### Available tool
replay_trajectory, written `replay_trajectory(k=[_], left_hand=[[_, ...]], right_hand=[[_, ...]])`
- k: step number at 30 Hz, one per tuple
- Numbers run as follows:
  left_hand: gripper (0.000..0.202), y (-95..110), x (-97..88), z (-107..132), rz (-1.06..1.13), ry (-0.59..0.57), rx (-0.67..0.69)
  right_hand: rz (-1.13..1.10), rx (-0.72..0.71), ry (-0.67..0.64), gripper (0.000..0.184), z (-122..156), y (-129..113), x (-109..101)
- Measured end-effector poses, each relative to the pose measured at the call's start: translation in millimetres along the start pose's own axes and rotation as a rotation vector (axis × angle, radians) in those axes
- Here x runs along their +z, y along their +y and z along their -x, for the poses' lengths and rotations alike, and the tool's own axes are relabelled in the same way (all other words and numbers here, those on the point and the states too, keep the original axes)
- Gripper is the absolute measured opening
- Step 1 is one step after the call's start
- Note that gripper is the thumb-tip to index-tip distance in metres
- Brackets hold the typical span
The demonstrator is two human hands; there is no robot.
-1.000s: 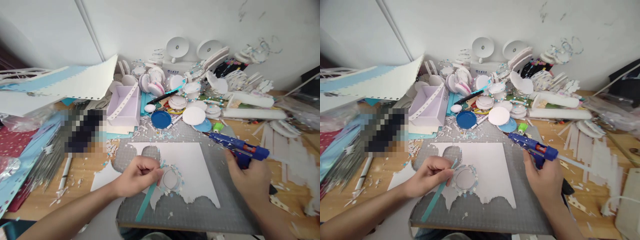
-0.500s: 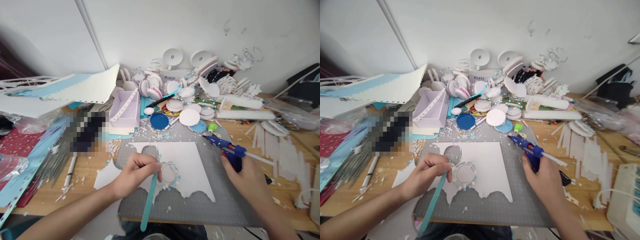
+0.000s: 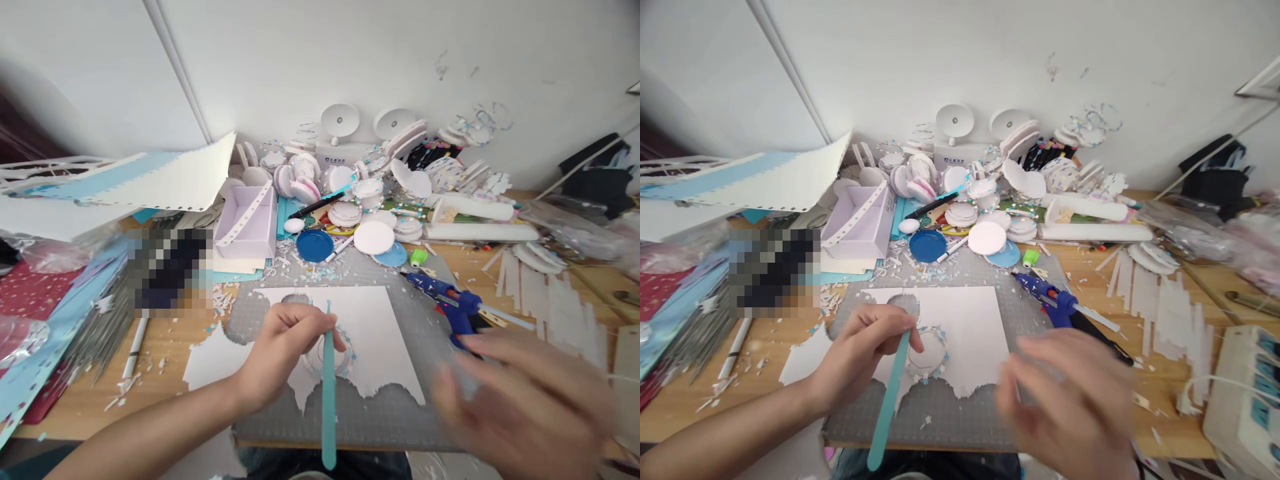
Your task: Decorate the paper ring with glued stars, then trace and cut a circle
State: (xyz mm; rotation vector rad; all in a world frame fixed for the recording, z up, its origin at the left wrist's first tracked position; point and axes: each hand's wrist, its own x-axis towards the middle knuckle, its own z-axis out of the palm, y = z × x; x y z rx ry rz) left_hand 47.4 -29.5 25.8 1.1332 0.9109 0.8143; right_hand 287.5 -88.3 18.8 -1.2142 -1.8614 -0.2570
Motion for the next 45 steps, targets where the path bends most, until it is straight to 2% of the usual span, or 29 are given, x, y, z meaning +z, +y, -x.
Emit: replay_trajectory(k=[1, 2, 4, 7, 12, 15, 17, 20, 22, 24, 26, 28, 34, 38, 45], left_hand=[[0.034, 1, 3.5, 0, 0.005, 0.007, 0.002], [0.035, 2, 6.6, 0, 0.014, 0.01, 0.003], [0.04, 4, 11.1, 0, 0.029, 0.006, 0.006], [0.043, 5, 14.3, -1, 0.014, 0.007, 0.022], [0.046, 6, 14.6, -3, -0.153, 0.036, 0.065], [0.043, 2, 7.0, -3, -0.391, 0.052, 0.192], [0.039, -4, -3.3, -3, -0.565, 0.08, 0.329], [0.032, -17, -20.3, -4, -0.76, 0.071, 0.462], [0.023, -24, -27.5, -5, -0.85, 0.03, 0.514], [0.016, -30, -30.0, -5, -0.889, -0.04, 0.539], [0.015, -33, -29.5, -7, -0.877, -0.117, 0.518], [0.023, -35, -28.7, -9, -0.829, -0.174, 0.452], [0.032, -38, -32.9, -10, -0.684, -0.249, 0.253], [0.029, -40, -34.7, -8, -0.648, -0.271, 0.249], [0.029, -39, -34.0, -9, -0.613, -0.272, 0.269]], right_hand=[[0.022, -0.192, -0.029, 0.026, -10, -13, 9], [-0.003, -0.325, -0.034, 0.026, -20, -25, 18], [-0.063, -0.458, -0.111, 0.022, -33, -39, 33], [-0.11, -0.479, -0.125, 0.02, -39, -42, 47], [-0.125, -0.494, -0.033, 0.019, -35, -31, 56], [-0.233, -0.326, 0.026, 0.026, -32, -19, 62], [-0.32, -0.107, 0.105, 0.027, -32, -11, 67], [-0.466, 0.255, 0.174, 0.015, -29, -1, 76], [-0.611, 0.442, 0.122, 0.005, -25, 5, 82], [-0.778, 0.551, 0.021, 0.002, -19, 9, 87], [-0.906, 0.583, -0.069, 0.004, -12, 10, 90], [-0.969, 0.585, -0.124, 0.003, -7, 9, 90], [-1.037, 0.641, -0.231, 0.0, -8, -1, 87], [-1.068, 0.718, -0.297, 0.003, -9, -5, 86], [-1.088, 0.727, -0.322, 0.005, -10, -7, 85]])
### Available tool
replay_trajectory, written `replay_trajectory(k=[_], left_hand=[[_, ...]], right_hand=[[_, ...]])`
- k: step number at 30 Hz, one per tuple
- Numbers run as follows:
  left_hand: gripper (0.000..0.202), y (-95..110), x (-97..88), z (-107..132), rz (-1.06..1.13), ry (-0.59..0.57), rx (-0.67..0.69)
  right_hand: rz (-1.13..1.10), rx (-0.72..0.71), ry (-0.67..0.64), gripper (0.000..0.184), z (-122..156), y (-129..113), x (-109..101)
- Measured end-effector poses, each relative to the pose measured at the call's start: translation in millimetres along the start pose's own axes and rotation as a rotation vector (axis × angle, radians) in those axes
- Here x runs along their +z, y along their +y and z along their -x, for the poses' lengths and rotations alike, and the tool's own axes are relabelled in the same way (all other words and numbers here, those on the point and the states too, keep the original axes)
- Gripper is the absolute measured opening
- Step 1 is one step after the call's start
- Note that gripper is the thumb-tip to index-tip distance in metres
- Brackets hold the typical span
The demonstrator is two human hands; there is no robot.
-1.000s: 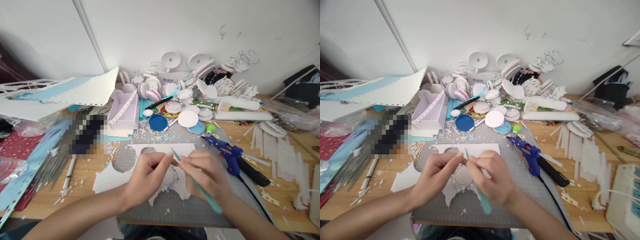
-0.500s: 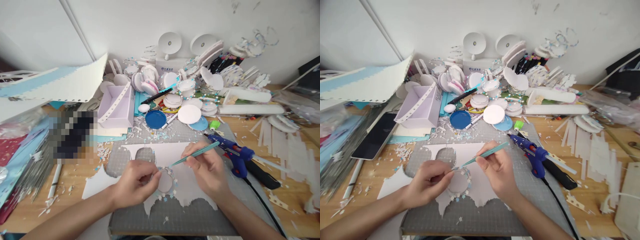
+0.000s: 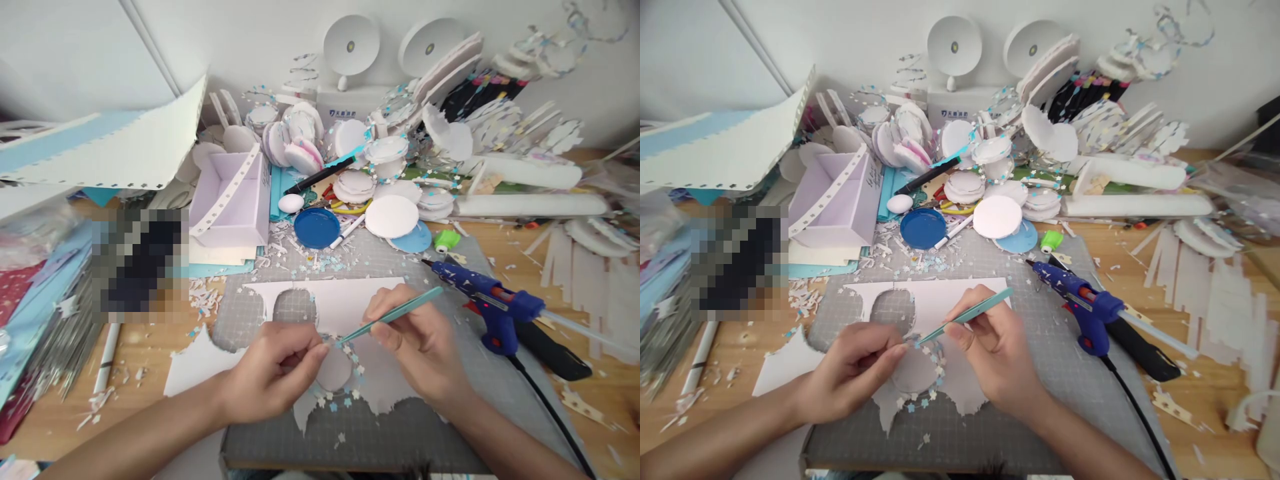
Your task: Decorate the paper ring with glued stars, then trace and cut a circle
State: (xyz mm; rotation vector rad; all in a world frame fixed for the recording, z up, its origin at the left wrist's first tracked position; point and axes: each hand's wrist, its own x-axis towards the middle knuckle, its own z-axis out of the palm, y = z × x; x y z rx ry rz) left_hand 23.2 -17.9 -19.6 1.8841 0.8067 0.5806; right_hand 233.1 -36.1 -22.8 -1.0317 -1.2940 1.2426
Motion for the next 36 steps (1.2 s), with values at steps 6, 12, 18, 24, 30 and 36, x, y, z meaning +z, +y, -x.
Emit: replay_trajectory(k=[6, 12, 18, 24, 30, 36], left_hand=[[0.028, -0.5, -0.3, 1.2, 0.016, 0.001, 0.001], [0.029, -0.5, 0.0, 0.4, 0.02, 0.005, -0.006], [0.03, 0.2, -0.4, 1.3, 0.01, 0.018, -0.01], [0.03, -1.0, -0.2, 1.9, -0.003, 0.016, -0.006], [0.029, -0.6, -0.6, 0.6, 0.002, 0.011, 0.005], [0.029, 0.1, -0.2, 0.8, 0.014, 0.014, 0.009]], right_hand=[[0.029, -0.017, -0.006, 0.007, -0.8, -1.3, 0.6], [0.041, -0.025, -0.002, 0.008, 0.1, -1.8, 1.3], [0.027, -0.008, 0.018, 0.006, 0.3, -0.2, 1.5], [-0.057, 0.103, 0.026, 0.001, 1.3, 4.1, -1.5], [-0.043, 0.127, 0.012, 0.002, -0.4, 0.5, 1.1], [-0.035, 0.12, 0.02, 0.003, -1.6, -0.9, 2.3]])
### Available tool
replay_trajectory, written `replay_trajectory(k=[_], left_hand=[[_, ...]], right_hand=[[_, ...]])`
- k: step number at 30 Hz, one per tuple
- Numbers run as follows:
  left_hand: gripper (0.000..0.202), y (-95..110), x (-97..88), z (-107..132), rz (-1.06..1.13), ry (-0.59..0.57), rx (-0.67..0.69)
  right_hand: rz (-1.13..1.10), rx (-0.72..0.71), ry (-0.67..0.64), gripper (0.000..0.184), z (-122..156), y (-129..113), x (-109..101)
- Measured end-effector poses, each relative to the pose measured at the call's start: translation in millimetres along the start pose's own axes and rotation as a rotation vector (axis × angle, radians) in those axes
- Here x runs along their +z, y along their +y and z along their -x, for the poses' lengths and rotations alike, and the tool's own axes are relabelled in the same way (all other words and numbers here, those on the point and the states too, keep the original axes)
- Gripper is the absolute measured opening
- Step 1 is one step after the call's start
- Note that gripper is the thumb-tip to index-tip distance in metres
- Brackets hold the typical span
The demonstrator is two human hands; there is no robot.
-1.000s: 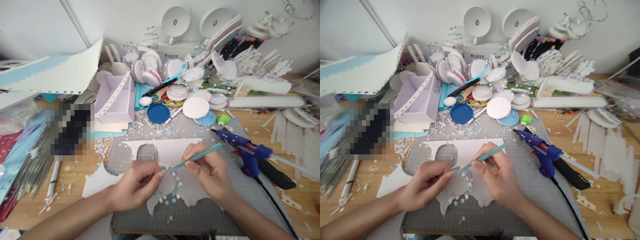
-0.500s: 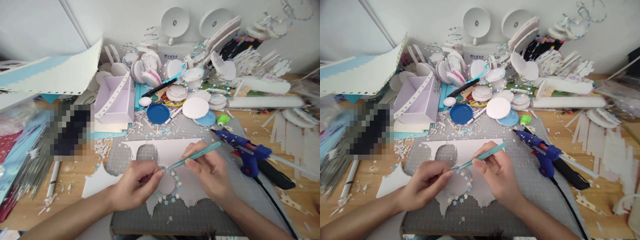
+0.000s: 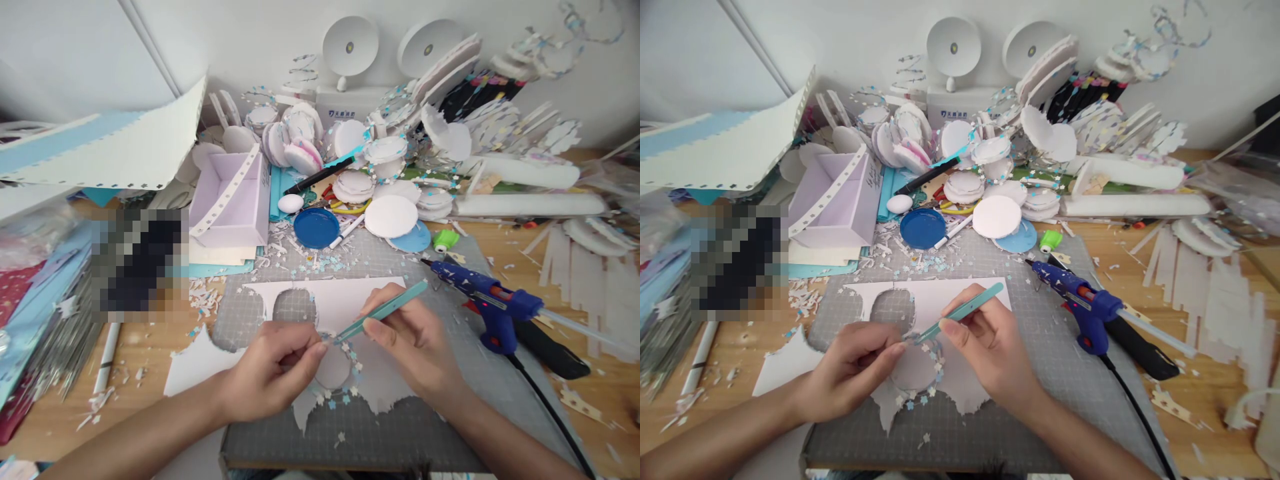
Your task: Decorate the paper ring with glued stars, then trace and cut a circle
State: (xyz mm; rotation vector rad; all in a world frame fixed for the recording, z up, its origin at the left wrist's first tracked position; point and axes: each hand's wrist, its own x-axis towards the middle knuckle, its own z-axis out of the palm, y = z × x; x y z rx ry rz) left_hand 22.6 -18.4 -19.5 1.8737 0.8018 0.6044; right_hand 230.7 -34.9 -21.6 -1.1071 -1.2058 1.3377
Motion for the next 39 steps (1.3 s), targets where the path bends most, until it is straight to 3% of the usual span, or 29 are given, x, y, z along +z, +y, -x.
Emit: replay_trajectory(k=[17, 29, 39], left_hand=[[0.028, -0.2, 0.0, -0.9, -0.018, -0.009, 0.015], [0.03, -2.0, -0.8, 0.0, -0.012, -0.004, -0.009], [0.032, -1.8, -0.4, 0.2, 0.018, 0.025, -0.05]], right_hand=[[-0.139, 0.156, -0.02, 0.009, -0.2, 6.9, -3.1], [-0.132, 0.164, -0.013, 0.01, -0.5, 6.1, -3.2], [-0.317, 0.17, 0.098, 0.012, -7.2, -0.5, -0.8]])
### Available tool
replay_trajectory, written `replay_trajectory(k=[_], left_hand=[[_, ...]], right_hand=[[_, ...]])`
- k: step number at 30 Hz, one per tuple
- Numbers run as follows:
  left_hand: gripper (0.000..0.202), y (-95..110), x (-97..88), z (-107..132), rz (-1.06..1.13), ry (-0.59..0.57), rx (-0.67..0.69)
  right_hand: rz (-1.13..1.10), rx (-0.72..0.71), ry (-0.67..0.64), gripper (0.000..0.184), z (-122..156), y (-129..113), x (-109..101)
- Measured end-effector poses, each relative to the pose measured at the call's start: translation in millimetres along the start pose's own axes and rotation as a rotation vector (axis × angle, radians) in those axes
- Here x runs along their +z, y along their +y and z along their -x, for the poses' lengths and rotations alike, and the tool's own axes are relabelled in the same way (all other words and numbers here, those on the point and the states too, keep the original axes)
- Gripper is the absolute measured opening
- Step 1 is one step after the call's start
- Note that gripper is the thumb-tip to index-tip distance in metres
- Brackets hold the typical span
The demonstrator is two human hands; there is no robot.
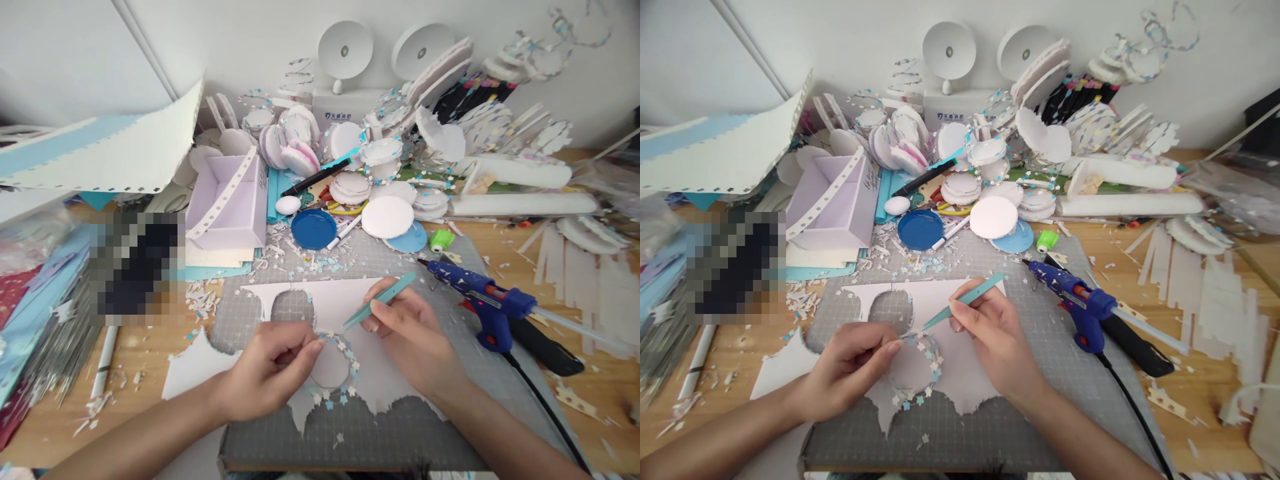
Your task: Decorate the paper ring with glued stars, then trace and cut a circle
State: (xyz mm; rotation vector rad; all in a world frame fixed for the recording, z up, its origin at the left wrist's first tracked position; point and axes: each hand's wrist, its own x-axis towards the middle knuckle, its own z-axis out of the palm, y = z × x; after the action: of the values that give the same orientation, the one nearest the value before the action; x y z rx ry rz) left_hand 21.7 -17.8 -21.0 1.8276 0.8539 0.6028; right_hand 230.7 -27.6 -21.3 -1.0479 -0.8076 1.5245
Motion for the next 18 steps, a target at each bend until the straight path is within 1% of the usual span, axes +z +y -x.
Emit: replay_trajectory(k=[3, 7, 10, 18], left_hand=[[0.034, 0.0, -0.2, 0.6, 0.039, 0.032, -0.053], [0.035, 1.1, -1.1, 0.5, 0.063, 0.094, -0.109], [0.035, 2.4, -1.6, 0.1, 0.056, 0.119, -0.112], [0.035, 2.0, -1.2, -0.7, 0.044, 0.135, -0.099]], right_hand=[[0.027, -0.035, 0.022, 0.011, 0.8, -0.5, -1.7], [0.106, -0.049, -0.005, 0.011, 3.4, 1.5, -5.2], [0.139, -0.063, -0.012, 0.011, 4.5, 2.9, -6.3], [0.19, -0.087, -0.023, 0.008, 6.1, 3.8, -5.7]])
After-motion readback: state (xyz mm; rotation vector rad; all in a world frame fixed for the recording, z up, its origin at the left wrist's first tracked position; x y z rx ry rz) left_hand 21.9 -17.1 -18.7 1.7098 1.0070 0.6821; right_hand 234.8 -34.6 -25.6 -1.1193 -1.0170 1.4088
